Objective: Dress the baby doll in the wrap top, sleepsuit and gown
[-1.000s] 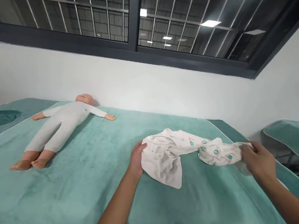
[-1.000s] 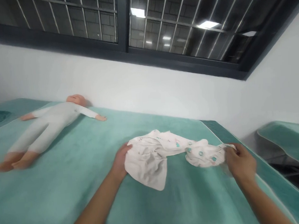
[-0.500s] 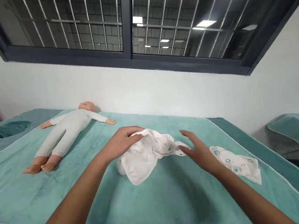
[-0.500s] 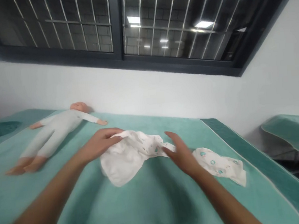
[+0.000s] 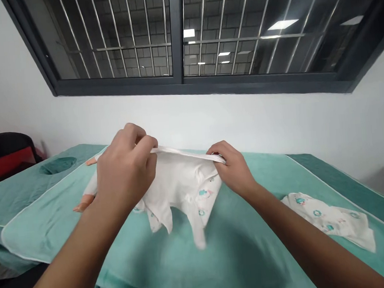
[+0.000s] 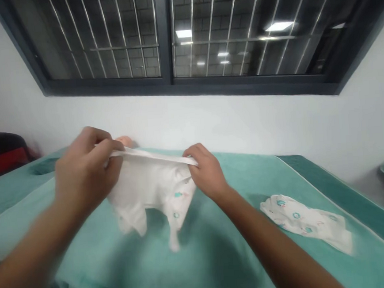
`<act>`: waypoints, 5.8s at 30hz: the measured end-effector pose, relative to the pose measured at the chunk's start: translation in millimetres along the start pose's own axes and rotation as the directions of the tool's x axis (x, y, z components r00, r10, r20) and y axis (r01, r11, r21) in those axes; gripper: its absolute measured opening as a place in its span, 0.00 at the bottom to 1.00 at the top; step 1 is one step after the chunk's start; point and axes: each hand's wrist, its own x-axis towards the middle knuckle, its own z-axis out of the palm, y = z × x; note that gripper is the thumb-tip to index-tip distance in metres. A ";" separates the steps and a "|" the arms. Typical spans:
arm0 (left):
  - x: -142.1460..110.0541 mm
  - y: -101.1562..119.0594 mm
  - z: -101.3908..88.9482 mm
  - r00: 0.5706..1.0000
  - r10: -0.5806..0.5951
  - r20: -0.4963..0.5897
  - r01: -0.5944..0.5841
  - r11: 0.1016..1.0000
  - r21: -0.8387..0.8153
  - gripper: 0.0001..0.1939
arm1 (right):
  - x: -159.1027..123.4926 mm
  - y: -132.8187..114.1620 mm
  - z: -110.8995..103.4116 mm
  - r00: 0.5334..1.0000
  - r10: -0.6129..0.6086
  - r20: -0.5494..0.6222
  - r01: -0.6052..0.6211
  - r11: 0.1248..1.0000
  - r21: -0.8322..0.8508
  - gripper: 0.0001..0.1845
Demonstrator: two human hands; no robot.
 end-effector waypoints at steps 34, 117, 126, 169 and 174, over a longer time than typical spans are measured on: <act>-63.1 62.1 287.6 0.779 0.200 0.594 0.015 0.942 -0.336 0.12 | -10.6 140.0 179.6 0.881 0.323 0.345 -0.156 0.888 -0.434 0.19; -88.1 145.3 256.2 0.877 0.473 0.087 -0.213 0.543 -0.812 0.10 | -3.0 321.6 56.6 0.563 0.726 -0.395 -0.743 0.654 0.143 0.15; -82.9 142.2 257.6 0.840 0.524 0.143 -0.119 0.434 -0.893 0.09 | 2.1 338.6 51.2 0.586 0.626 -0.514 -0.529 0.776 0.342 0.15; -79.4 132.5 252.9 0.757 0.502 0.418 0.150 0.490 -0.859 0.10 | 5.1 318.9 41.7 0.687 0.667 -0.286 -0.530 0.730 0.431 0.20; -80.1 131.8 254.2 0.753 0.491 0.438 0.188 0.478 -0.858 0.10 | -1.9 331.1 43.0 0.714 0.643 -0.277 -0.647 0.757 0.088 0.16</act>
